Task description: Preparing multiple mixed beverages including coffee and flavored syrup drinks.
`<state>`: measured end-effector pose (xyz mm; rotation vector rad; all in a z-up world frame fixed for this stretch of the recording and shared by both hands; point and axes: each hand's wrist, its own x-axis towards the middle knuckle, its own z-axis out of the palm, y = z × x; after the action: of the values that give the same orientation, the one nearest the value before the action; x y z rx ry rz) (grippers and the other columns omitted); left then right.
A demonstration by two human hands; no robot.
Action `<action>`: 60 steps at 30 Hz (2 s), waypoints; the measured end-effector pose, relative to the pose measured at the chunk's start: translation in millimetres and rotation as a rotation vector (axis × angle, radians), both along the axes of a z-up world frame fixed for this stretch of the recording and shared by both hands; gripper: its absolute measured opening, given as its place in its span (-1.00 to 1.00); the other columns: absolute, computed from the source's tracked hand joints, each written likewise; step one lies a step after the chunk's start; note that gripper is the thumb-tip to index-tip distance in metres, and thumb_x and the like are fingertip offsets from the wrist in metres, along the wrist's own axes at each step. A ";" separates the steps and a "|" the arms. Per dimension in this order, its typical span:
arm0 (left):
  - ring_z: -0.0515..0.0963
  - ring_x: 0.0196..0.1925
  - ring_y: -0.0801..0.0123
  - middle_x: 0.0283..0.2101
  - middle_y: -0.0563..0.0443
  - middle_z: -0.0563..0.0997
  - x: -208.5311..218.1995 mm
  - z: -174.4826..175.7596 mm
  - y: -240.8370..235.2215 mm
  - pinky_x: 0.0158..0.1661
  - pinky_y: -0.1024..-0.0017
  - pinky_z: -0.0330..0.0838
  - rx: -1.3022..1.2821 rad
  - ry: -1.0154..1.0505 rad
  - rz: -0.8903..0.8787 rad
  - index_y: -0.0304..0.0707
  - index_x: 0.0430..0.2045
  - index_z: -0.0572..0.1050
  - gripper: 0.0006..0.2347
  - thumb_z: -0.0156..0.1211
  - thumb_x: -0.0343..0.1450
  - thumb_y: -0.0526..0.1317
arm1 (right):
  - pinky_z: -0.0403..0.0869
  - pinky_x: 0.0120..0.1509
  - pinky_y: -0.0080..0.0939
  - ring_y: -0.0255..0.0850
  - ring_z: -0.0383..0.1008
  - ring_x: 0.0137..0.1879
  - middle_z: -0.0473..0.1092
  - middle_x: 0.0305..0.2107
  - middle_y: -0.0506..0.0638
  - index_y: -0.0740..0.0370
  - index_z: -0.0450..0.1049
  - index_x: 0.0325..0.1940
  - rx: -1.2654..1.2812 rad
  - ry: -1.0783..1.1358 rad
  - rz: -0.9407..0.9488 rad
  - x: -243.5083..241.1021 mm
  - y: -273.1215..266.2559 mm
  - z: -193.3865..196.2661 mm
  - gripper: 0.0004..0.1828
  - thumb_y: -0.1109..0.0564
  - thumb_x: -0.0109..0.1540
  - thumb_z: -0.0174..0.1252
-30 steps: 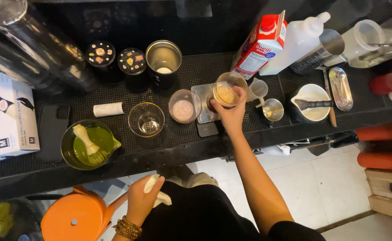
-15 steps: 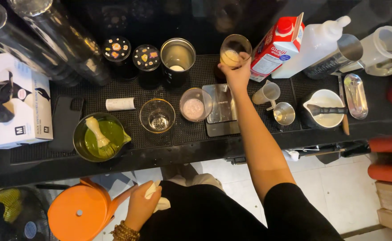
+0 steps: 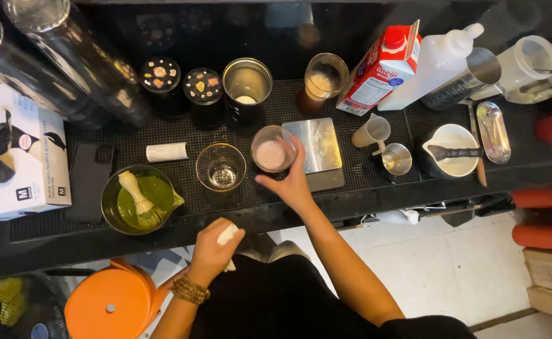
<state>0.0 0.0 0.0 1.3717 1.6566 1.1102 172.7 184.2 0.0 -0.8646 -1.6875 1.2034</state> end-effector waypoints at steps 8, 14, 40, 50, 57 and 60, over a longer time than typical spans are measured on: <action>0.61 -0.20 -0.03 -0.08 -0.21 0.52 11.2 48.6 71.5 -0.21 0.17 0.49 -0.055 0.212 0.502 -0.31 0.23 0.20 -0.18 0.57 0.10 -0.11 | 0.33 0.49 -0.07 -0.06 0.38 0.37 0.40 0.21 0.16 0.31 0.07 0.45 -0.002 -0.139 -0.219 -4.3 18.7 -1.6 0.10 0.11 -0.02 0.57; 0.61 0.00 -0.08 0.08 -0.21 0.56 -2.2 5.0 90.6 -0.09 0.14 0.52 0.097 0.324 0.477 -0.24 0.19 0.42 -0.39 0.52 0.25 -0.10 | 0.36 0.47 -0.08 -0.06 0.39 0.37 0.40 0.20 0.15 0.33 0.07 0.43 -0.035 -0.119 -0.216 -13.2 27.0 -12.4 0.11 0.08 -0.03 0.58; 0.71 -0.10 0.08 -0.08 -0.23 0.66 85.0 35.6 125.8 -0.07 0.27 0.59 0.346 0.129 0.025 -0.35 -0.01 0.50 -0.40 0.58 0.10 -0.12 | 0.59 0.18 -0.25 -0.18 0.62 0.05 0.56 -0.01 0.02 0.13 0.57 0.08 -0.040 -0.428 -0.496 115.6 -30.9 -25.7 -0.73 0.09 0.31 0.32; 0.73 -0.13 0.09 -0.14 -0.19 0.69 119.2 25.2 190.2 -0.14 0.28 0.61 0.234 0.070 0.010 -0.27 0.01 0.50 -0.43 0.56 0.14 -0.11 | 0.31 0.41 0.04 0.13 0.33 0.35 0.34 0.23 0.22 0.22 0.38 0.29 0.226 -0.611 -0.454 149.0 -47.8 -5.1 -0.39 0.08 0.18 0.35; 0.74 -0.29 0.21 -0.33 -0.07 0.65 98.9 34.2 94.2 -0.17 0.35 0.62 0.099 0.073 0.093 -0.23 -0.02 0.55 -0.39 0.65 0.06 -0.07 | 0.20 0.54 -0.05 -0.03 0.20 0.49 0.19 0.38 0.11 0.24 0.04 0.51 -0.211 0.031 0.215 115.6 -20.7 53.8 -0.05 0.25 0.09 0.30; 0.66 0.06 0.05 0.07 -0.23 0.62 108.7 62.2 104.4 0.05 0.29 0.56 0.262 0.116 -0.087 -0.32 0.16 0.44 -0.39 0.55 0.23 -0.12 | 0.19 0.54 -0.09 -0.10 0.16 0.50 0.19 0.34 0.05 0.18 -0.06 0.54 -0.246 0.211 0.305 113.0 -25.6 71.7 0.09 0.26 0.02 0.36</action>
<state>108.7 104.4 62.2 1.6864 1.5556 1.2510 285.7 158.6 71.7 -0.6088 -1.5564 1.6758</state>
